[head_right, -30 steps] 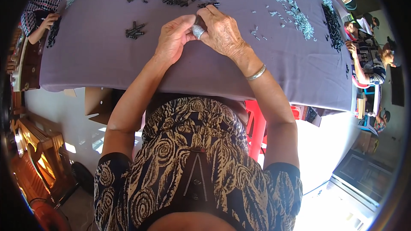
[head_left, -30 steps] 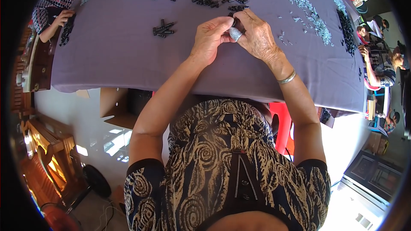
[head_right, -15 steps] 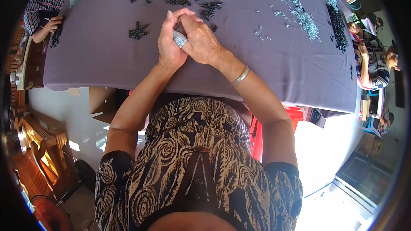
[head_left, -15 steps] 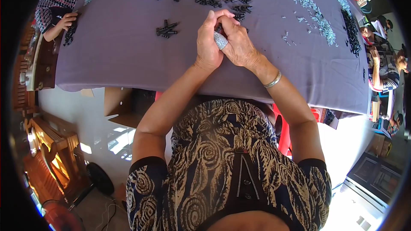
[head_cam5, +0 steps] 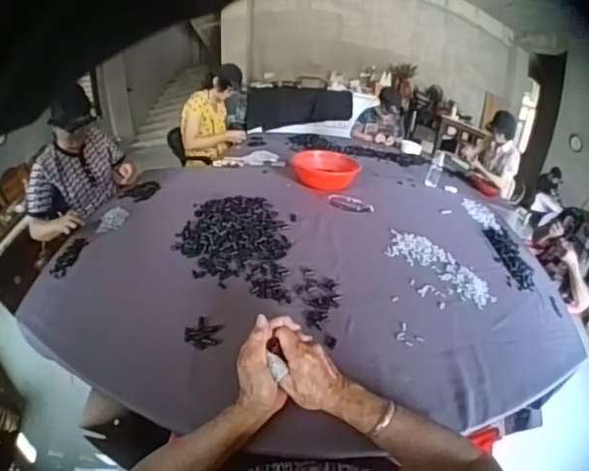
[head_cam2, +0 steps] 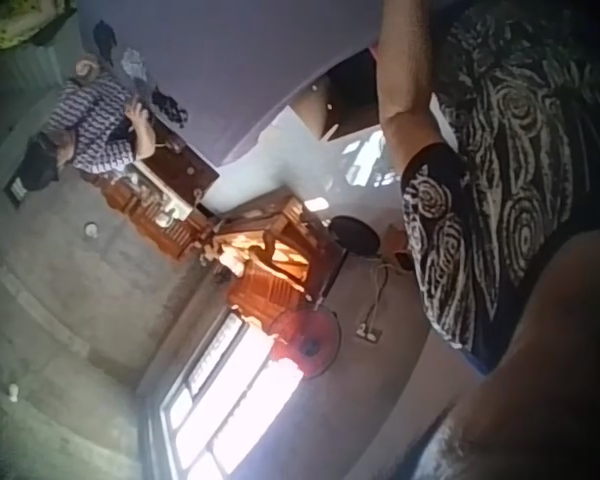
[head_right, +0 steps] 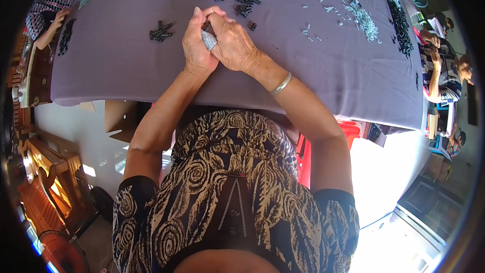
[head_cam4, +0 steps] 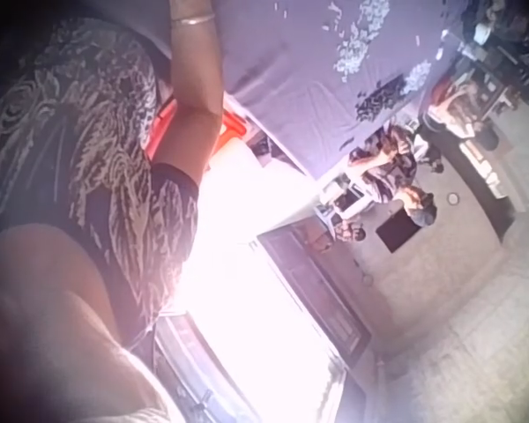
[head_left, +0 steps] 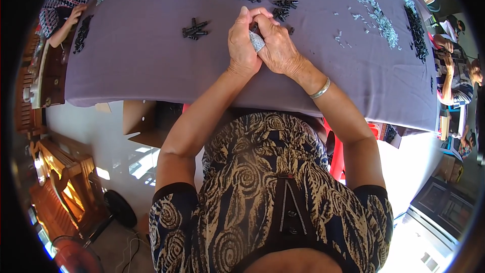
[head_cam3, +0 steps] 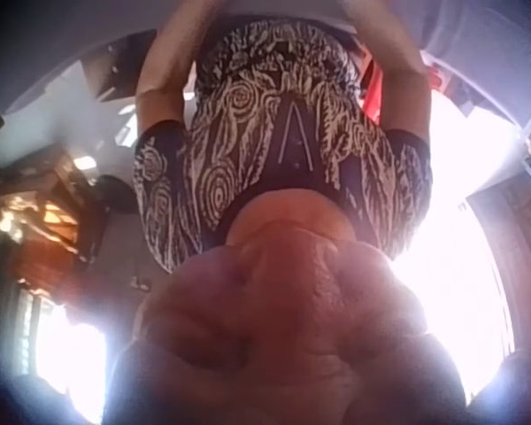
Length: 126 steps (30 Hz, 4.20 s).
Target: Assembling small black plastic components into mesh filter cylinders by hand.
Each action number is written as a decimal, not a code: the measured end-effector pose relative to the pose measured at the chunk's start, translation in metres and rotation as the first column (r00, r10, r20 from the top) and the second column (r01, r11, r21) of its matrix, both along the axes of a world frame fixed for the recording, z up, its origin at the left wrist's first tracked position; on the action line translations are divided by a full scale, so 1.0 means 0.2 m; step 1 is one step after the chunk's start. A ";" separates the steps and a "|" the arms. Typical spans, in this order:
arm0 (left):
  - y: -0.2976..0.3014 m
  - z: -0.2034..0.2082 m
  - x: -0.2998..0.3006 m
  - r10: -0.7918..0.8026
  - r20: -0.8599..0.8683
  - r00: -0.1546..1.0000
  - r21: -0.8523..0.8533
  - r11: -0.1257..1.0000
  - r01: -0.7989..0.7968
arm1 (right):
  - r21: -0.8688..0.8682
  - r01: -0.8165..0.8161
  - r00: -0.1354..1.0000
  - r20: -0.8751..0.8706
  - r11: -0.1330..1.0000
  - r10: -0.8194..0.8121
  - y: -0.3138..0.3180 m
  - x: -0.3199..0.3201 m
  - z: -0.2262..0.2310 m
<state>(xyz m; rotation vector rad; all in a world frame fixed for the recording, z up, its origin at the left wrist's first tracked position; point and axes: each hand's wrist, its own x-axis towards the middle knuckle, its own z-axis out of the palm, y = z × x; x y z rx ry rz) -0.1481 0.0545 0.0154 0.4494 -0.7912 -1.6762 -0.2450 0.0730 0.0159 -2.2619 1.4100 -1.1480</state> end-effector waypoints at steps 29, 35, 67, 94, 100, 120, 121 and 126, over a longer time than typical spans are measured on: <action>-0.19 0.03 0.42 0.639 0.626 0.447 -0.685 0.725 -0.076 | 0.066 0.192 0.981 -0.008 0.979 -0.192 0.03 -0.28 0.17; -0.29 -0.02 0.72 0.713 0.675 0.192 -0.716 0.695 -0.062 | 0.245 0.328 0.939 0.021 0.912 -0.343 0.06 -0.55 0.14; -0.03 0.04 -0.05 -0.093 0.677 0.730 -0.123 0.964 0.236 | -0.153 0.192 0.981 -0.010 0.969 -0.195 0.11 -0.35 0.10; -0.01 -0.03 -0.06 -0.243 0.409 0.880 -0.102 0.946 0.308 | 0.297 0.372 0.926 -0.055 0.880 -0.373 0.30 -0.92 0.13; 0.00 -0.03 -0.06 -0.266 0.440 0.858 -0.093 0.937 0.338 | 0.309 0.431 0.899 -0.231 0.848 -0.373 0.29 -0.84 0.14; 0.00 -0.05 -0.07 -0.260 0.374 0.891 -0.086 0.946 0.312 | 0.483 -0.263 0.783 0.612 0.835 -0.108 0.06 -0.44 0.24; 0.00 -0.05 -0.07 -0.262 0.361 0.895 -0.088 0.946 0.312 | 0.483 -0.264 0.784 0.611 0.835 -0.106 0.05 -0.44 0.22; -0.01 -0.05 -0.07 -0.258 0.376 0.890 -0.096 0.944 0.314 | 0.436 -0.227 0.812 0.578 0.871 -0.078 0.01 -0.44 0.19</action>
